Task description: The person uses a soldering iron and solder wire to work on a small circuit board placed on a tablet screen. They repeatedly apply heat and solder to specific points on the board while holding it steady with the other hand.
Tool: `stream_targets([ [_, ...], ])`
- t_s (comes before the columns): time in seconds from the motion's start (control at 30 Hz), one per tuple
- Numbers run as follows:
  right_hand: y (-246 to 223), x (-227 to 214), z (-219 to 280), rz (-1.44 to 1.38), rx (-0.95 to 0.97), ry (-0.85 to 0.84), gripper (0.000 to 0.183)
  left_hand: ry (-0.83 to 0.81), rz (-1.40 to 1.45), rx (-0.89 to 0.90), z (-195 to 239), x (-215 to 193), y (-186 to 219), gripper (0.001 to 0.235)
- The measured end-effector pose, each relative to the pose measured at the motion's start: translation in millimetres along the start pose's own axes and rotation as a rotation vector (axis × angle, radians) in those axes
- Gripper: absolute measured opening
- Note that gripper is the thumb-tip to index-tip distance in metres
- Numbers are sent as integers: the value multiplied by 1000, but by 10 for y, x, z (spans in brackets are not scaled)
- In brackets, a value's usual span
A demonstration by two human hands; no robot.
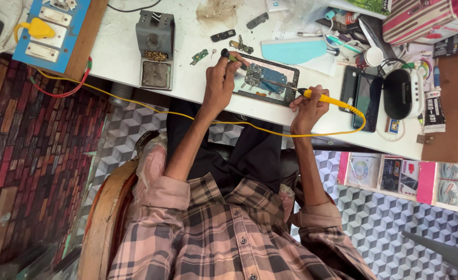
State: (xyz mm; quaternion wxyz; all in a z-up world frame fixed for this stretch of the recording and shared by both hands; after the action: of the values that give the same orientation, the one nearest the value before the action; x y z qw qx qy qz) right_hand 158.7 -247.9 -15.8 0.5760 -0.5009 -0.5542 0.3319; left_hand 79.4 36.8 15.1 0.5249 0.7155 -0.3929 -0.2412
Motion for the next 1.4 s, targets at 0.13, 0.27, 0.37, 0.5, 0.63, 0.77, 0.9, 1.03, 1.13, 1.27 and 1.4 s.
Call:
stream_targets([
  [0.13,2,5,4,6,-3,-5,32,0,0,1,-2,-10,-1,22],
  [0.27,29,-22,-14,1,17,13,32,6,-6,-8,0,-15,12,22],
  [0.37,36,-32,-16,-1,19,21,32,3,-19,-20,2,-17,24,23],
  [0.5,21,-6,-21,18,15,17,31,23,24,18,-21,-33,108,22],
  [0.63,-29,3,20,40,-22,11,29,10,-37,-30,20,-37,76,22],
  [0.77,-135,60,89,72,-104,15,27,12,-20,-31,8,-42,87,20],
  [0.9,-323,193,174,138,-176,-31,25,11,28,-9,-37,-16,109,17],
  [1.03,-548,362,272,267,-279,-50,27,17,-3,6,-5,-53,85,16],
  [1.13,-740,584,268,384,-390,-64,29,10,0,-19,-20,-41,40,16],
  [1.27,-996,938,296,585,-562,-124,34,30,66,-13,-27,-58,37,12],
  [1.4,-1085,1184,282,704,-607,-109,40,28,6,-51,-12,-53,-17,11],
])
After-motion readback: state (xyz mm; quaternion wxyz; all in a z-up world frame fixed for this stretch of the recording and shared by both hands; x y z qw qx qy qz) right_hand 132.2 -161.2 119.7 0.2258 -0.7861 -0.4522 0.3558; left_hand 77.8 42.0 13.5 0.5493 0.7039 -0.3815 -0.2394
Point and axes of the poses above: each hand's wrist, its own z-axis away from the middle knuckle, its own x-axis out of the palm, y = z × x, the point moved 9 cm from there along -z, towards the middle knuckle, and after that the axes turned 11 degrees about y, right-handed, at the moved point
